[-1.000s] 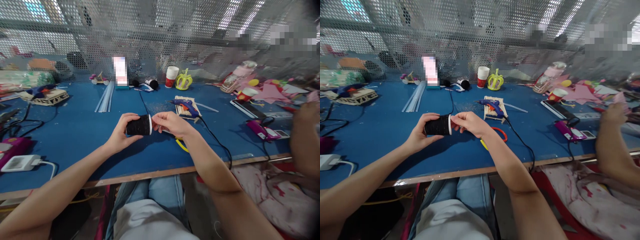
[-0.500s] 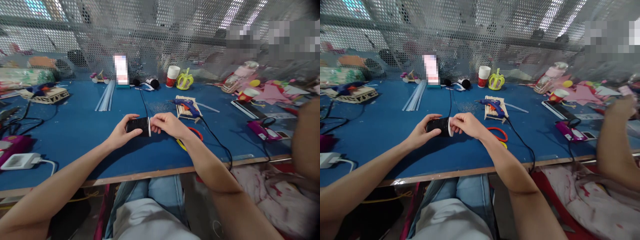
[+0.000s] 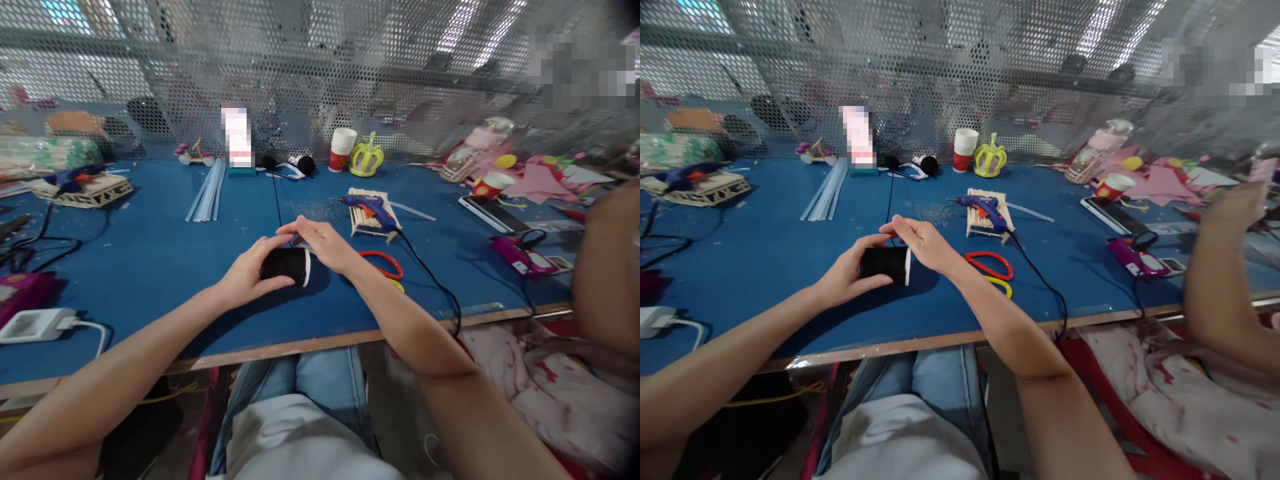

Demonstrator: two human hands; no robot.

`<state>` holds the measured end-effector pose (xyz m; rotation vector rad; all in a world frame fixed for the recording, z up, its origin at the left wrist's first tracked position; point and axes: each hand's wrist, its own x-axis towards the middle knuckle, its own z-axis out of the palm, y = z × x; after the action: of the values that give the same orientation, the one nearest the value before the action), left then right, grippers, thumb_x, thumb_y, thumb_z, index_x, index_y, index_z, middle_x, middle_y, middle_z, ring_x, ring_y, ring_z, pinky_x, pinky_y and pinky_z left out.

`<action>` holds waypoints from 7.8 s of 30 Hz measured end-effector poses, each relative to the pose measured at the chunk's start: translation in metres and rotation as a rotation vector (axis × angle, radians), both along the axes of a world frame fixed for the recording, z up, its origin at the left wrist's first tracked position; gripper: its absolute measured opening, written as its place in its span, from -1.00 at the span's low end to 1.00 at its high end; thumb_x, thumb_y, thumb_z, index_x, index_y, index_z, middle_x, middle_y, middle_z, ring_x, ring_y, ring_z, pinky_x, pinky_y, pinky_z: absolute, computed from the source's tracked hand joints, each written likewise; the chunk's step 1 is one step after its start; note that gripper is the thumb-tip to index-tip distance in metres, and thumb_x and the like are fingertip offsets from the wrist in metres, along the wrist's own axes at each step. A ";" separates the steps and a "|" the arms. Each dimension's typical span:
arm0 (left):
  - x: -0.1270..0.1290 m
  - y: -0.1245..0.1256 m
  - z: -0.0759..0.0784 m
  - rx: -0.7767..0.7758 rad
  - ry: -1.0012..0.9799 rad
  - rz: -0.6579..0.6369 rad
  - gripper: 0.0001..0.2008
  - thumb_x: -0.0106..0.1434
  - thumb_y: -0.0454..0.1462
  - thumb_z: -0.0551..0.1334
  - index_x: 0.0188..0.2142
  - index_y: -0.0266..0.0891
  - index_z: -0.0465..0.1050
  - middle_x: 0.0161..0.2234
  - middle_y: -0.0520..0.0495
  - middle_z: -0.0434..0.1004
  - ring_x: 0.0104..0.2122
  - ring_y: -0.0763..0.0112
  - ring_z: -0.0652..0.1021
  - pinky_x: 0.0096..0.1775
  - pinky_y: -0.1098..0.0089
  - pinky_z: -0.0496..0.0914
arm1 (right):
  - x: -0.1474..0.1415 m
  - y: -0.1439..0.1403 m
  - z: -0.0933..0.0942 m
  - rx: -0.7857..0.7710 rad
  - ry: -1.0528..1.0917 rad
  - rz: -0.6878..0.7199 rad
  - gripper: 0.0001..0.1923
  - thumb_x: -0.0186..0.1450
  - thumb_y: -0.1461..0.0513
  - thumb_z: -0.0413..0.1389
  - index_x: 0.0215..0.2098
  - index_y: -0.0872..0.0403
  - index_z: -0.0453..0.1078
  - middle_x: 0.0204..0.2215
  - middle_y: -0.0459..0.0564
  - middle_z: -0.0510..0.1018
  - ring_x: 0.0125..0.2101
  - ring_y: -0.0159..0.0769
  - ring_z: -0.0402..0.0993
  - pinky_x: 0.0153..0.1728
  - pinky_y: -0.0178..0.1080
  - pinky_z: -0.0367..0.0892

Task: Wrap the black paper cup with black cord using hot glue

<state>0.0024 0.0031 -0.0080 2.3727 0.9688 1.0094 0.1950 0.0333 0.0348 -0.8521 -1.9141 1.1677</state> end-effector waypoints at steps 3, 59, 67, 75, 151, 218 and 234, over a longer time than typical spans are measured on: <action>0.001 -0.001 0.005 0.021 0.083 -0.025 -0.45 0.15 -0.09 0.24 0.09 -0.14 0.18 -0.07 -0.17 0.35 -0.10 0.21 0.42 -0.11 0.24 0.36 | -0.003 0.005 -0.006 -0.048 -0.046 0.006 -0.46 0.34 -0.06 -0.23 -0.24 0.11 0.43 -0.26 0.01 0.54 -0.21 -0.37 0.43 -0.14 -0.28 0.28; -0.015 0.020 0.010 -0.226 -0.139 0.368 -0.51 0.04 -0.04 0.29 -0.09 -0.23 0.36 -0.17 -0.07 0.45 -0.22 0.30 0.46 -0.19 0.34 0.33 | 0.052 -0.015 0.005 0.433 -0.540 -0.308 -0.72 0.19 0.07 0.07 -0.32 0.10 0.46 -0.42 0.03 0.57 -0.37 -0.20 0.49 -0.36 -0.23 0.31; -0.015 0.020 0.007 -0.150 -0.124 0.340 -0.52 0.04 -0.07 0.30 -0.09 -0.24 0.36 -0.19 -0.08 0.46 -0.20 0.29 0.46 -0.15 0.30 0.33 | 0.052 -0.016 0.008 0.425 -0.573 -0.324 -0.74 0.19 0.12 0.07 -0.30 0.12 0.46 -0.38 0.07 0.58 -0.32 -0.16 0.51 -0.31 -0.20 0.34; -0.015 0.019 0.006 -0.118 -0.117 0.341 -0.52 0.04 -0.06 0.30 -0.08 -0.22 0.35 -0.19 -0.07 0.46 -0.22 0.30 0.46 -0.17 0.31 0.34 | 0.052 -0.018 0.009 0.422 -0.600 -0.338 -0.74 0.19 0.12 0.07 -0.30 0.13 0.46 -0.38 0.08 0.57 -0.32 -0.12 0.50 -0.29 -0.15 0.34; -0.013 0.015 0.007 0.167 -0.030 0.156 -0.55 0.09 -0.14 0.31 -0.04 -0.15 0.30 -0.05 -0.14 0.30 -0.02 0.24 0.38 -0.01 0.20 0.32 | 0.058 -0.014 0.008 0.522 -0.598 -0.345 -0.79 0.20 0.16 0.03 -0.42 0.12 0.41 -0.53 0.01 0.51 -0.49 -0.28 0.41 -0.41 -0.24 0.23; -0.013 0.013 0.008 0.160 0.049 0.167 -0.55 0.09 -0.13 0.30 -0.04 -0.12 0.30 -0.02 -0.16 0.28 0.00 0.19 0.36 0.02 0.12 0.31 | 0.055 -0.007 0.004 0.439 -0.586 -0.375 -0.81 0.17 0.14 0.05 -0.47 0.10 0.37 -0.60 -0.04 0.44 -0.53 -0.30 0.37 -0.46 -0.26 0.21; -0.013 0.017 0.003 -0.025 -0.129 0.259 -0.51 0.04 -0.11 0.33 -0.04 -0.13 0.30 -0.08 -0.10 0.34 -0.06 0.22 0.40 0.00 0.17 0.31 | 0.089 0.021 0.016 0.297 -0.426 -0.811 -0.66 0.09 -0.01 0.14 -0.44 0.13 0.38 -0.55 0.04 0.48 -0.48 -0.20 0.43 -0.42 -0.15 0.32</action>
<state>-0.0108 0.0206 -0.0050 2.1702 1.2536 1.2192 0.2840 0.0547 0.0509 -1.5848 -1.6974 0.2189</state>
